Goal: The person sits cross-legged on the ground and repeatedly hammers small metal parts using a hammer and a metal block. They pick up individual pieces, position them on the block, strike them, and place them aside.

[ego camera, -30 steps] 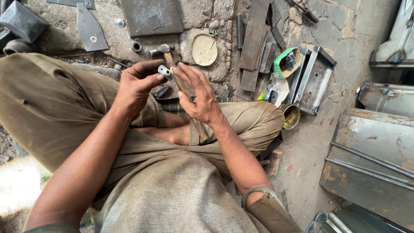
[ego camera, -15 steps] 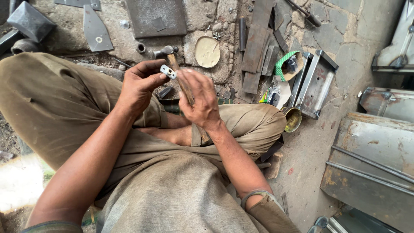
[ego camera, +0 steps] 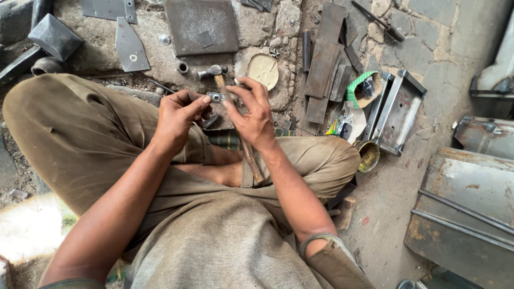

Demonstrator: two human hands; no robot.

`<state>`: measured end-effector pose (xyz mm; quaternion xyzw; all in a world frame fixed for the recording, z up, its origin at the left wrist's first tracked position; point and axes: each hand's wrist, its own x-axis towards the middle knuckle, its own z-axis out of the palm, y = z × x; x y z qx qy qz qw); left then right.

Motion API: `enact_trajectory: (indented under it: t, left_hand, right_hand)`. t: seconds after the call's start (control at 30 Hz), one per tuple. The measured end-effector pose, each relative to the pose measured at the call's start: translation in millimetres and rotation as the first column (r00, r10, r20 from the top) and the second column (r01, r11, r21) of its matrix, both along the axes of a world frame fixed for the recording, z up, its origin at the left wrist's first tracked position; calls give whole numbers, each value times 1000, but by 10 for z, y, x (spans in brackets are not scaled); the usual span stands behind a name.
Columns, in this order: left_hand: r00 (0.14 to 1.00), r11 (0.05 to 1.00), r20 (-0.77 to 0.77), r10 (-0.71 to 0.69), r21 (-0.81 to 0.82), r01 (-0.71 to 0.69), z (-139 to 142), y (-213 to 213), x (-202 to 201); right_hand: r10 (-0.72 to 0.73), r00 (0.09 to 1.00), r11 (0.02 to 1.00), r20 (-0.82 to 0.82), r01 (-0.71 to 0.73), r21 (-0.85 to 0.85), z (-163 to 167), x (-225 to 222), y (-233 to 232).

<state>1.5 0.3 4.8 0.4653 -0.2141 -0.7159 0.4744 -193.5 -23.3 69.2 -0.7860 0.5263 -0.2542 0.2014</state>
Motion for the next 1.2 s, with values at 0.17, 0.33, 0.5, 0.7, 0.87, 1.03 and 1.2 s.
enact_trajectory:
  t: [0.17,0.33,0.5,0.7,0.87,1.03,1.2]
  left_hand:
    - [1000,997,-7,1,71,-1,28,-71,-8]
    - [972,988,176,-155,41,150,152,-522,60]
    - [332,824,942,51,-228,519,-58,-1288,110]
    - [89,772,988,-126,41,635,-413,-1500,86]
    - [292,780,952,-90,-115,615,-363,-1488,310]
    - [521,792,848,-92,-255,555,-214,-1476,475]
    - [487,752,871,-57,-284,595,-239,-1505,414]
  right_hand:
    - [202,979,977,-2,-202,73,-44,-76,-208]
    - [222,973,972,61,-226,61,-207,-182,-606]
    - [-1,976,972,218,-50,230,-375,-397,-1156]
    - [27,987,943,155,-77,325,-695,-456,-1469]
    - [96,979,943,179,-147,299,-989,-256,-1513]
    - [174,971,967,167,-200,160,-1093,-19,-1449]
    - [138,977,966,161,-169,197,-1041,88,-1371]
